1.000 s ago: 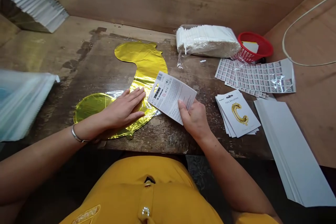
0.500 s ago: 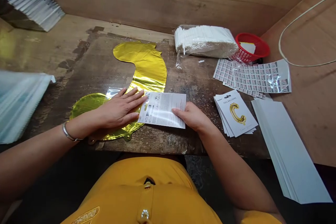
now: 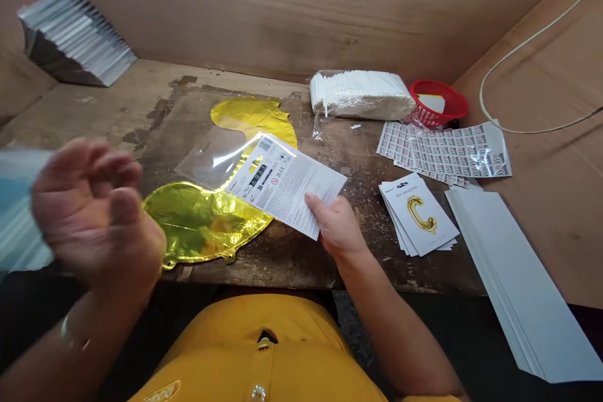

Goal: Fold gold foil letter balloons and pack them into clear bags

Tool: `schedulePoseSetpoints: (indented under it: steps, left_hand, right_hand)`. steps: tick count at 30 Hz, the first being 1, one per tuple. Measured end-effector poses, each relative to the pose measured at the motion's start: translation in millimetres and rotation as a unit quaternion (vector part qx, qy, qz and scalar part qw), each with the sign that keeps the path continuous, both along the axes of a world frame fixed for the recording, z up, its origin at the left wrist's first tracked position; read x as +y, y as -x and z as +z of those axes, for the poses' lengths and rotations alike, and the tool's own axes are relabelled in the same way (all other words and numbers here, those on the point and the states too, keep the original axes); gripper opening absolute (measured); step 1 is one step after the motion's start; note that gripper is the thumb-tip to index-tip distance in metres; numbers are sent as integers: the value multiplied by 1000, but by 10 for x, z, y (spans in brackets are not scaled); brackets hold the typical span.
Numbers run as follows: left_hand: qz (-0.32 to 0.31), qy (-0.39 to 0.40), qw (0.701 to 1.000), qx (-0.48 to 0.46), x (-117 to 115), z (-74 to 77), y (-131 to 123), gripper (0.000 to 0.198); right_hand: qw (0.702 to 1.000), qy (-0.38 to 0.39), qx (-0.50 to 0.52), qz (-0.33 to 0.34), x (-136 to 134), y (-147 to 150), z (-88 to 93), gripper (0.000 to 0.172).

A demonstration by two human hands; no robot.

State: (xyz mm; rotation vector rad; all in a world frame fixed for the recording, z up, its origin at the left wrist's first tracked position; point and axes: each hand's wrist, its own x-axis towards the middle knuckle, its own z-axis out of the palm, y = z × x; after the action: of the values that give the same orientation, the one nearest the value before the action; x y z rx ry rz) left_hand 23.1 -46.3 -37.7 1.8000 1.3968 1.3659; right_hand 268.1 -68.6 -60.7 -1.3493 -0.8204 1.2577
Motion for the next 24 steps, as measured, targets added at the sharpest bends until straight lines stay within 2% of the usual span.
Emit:
schedulePoseSetpoints:
  steps: [1,2,4,5,7,10,13,18,24]
  left_hand:
    - [7,46,997,-65,-120,11,-59,53]
    - [-26,128,979,-156,-211,-7,-140,51]
    - [-95,277,901,-321,-281,-107,-337,51]
    - [-97,317,859,-390,-262,-173,-431,50]
    - [-49,328,813,-478,-159,-301,-563,50]
    - [11,326,786,-526,-35,-428,-620,49]
    - [7,344,778,-525,-86,-494,-659,49]
    - [-54,319,816,-479,-253,-516,-761,49]
    - [-25,302,827,-474,-174,-434,-680,48]
  right_hand:
    - [1000,-17,-5,-21,-37,15,12,52]
    - [999,-25,-11,-33,-71,37,16,53]
    - [999,-22,-26,-15,-139,89,8,53]
    - [999,-16,-35,14,-176,107,2,52]
    - [995,-13,-55,77,-264,103,-5,49]
    - [990,10,-67,127,-409,-8,-16,39]
    - [992,55,-49,104,-503,-103,-49,32]
    - [998,23,-48,35,-484,12,-70,32]
    - [995,24,-95,32,-555,179,-82,32]
